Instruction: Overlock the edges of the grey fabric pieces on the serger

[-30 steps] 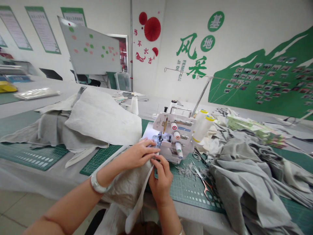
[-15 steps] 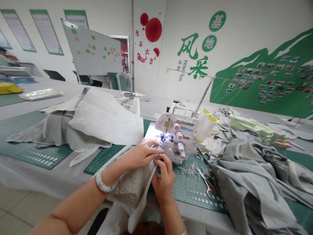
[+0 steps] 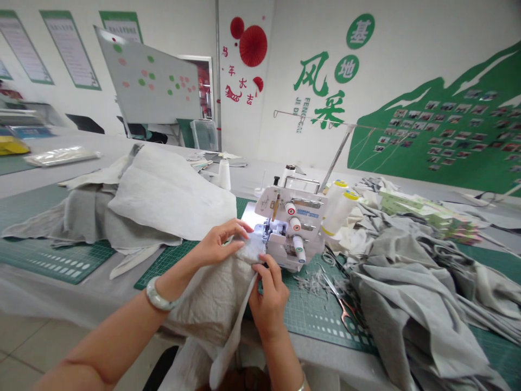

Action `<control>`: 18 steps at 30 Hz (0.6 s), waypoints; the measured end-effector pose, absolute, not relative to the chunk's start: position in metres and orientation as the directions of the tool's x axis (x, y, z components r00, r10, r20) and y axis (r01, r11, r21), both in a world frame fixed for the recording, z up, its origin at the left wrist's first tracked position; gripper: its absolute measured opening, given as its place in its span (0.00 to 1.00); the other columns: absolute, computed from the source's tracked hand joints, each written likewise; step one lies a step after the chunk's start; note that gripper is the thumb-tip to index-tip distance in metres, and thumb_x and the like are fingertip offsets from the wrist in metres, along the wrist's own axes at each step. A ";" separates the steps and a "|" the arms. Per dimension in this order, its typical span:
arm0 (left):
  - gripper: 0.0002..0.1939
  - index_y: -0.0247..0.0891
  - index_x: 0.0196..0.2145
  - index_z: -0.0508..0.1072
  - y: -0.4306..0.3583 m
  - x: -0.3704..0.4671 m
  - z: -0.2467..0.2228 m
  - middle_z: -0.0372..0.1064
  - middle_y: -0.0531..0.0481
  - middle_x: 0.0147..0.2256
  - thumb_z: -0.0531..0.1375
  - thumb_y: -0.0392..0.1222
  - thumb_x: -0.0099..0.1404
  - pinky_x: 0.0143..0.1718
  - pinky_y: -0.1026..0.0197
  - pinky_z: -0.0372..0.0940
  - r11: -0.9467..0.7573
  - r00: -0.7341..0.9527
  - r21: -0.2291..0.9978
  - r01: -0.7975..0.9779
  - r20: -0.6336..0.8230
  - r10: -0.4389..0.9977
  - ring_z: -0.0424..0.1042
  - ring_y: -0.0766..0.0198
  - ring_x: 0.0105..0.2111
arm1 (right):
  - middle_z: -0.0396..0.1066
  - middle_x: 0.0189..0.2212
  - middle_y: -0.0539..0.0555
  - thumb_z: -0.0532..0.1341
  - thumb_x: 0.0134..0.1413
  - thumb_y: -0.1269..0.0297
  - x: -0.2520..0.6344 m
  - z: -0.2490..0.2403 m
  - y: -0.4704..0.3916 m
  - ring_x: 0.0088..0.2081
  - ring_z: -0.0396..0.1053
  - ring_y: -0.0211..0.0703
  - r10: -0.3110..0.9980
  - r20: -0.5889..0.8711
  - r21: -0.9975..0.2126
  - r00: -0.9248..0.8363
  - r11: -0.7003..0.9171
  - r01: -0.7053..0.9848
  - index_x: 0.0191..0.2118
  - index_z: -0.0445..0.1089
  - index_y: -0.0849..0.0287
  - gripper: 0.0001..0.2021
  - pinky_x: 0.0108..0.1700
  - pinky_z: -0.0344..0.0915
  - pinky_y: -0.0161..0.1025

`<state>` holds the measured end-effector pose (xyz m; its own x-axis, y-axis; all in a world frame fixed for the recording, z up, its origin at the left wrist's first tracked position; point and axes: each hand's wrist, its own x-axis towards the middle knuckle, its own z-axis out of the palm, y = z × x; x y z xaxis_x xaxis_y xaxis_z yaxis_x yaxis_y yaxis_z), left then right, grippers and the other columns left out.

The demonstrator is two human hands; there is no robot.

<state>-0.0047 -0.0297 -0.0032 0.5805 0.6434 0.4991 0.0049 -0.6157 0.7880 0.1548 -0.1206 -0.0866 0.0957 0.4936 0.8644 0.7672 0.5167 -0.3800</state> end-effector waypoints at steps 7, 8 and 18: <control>0.06 0.35 0.33 0.76 -0.005 -0.005 0.013 0.73 0.44 0.41 0.60 0.39 0.61 0.52 0.54 0.61 -0.561 0.378 0.820 0.118 0.485 0.789 0.70 0.58 0.45 | 0.72 0.46 0.61 0.53 0.57 0.79 0.154 -0.088 -0.120 0.46 0.74 0.46 0.470 0.875 -0.370 0.113 0.501 0.782 0.40 0.72 0.59 0.13 0.44 0.72 0.39; 0.06 0.35 0.33 0.76 0.002 -0.003 0.016 0.73 0.45 0.39 0.61 0.39 0.59 0.50 0.55 0.62 -0.518 0.340 0.849 0.104 0.459 0.821 0.70 0.59 0.44 | 0.72 0.46 0.61 0.53 0.57 0.79 0.154 -0.088 -0.120 0.46 0.74 0.45 0.467 0.877 -0.368 0.114 0.499 0.784 0.40 0.72 0.59 0.13 0.43 0.72 0.39; 0.11 0.28 0.27 0.75 0.082 0.043 0.054 0.69 0.48 0.23 0.63 0.41 0.60 0.27 0.65 0.57 -0.007 0.384 0.997 -0.075 0.035 0.923 0.61 0.72 0.22 | 0.71 0.47 0.61 0.54 0.58 0.78 0.155 -0.087 -0.120 0.46 0.73 0.45 0.474 0.872 -0.372 0.120 0.484 0.792 0.41 0.71 0.59 0.12 0.44 0.72 0.39</control>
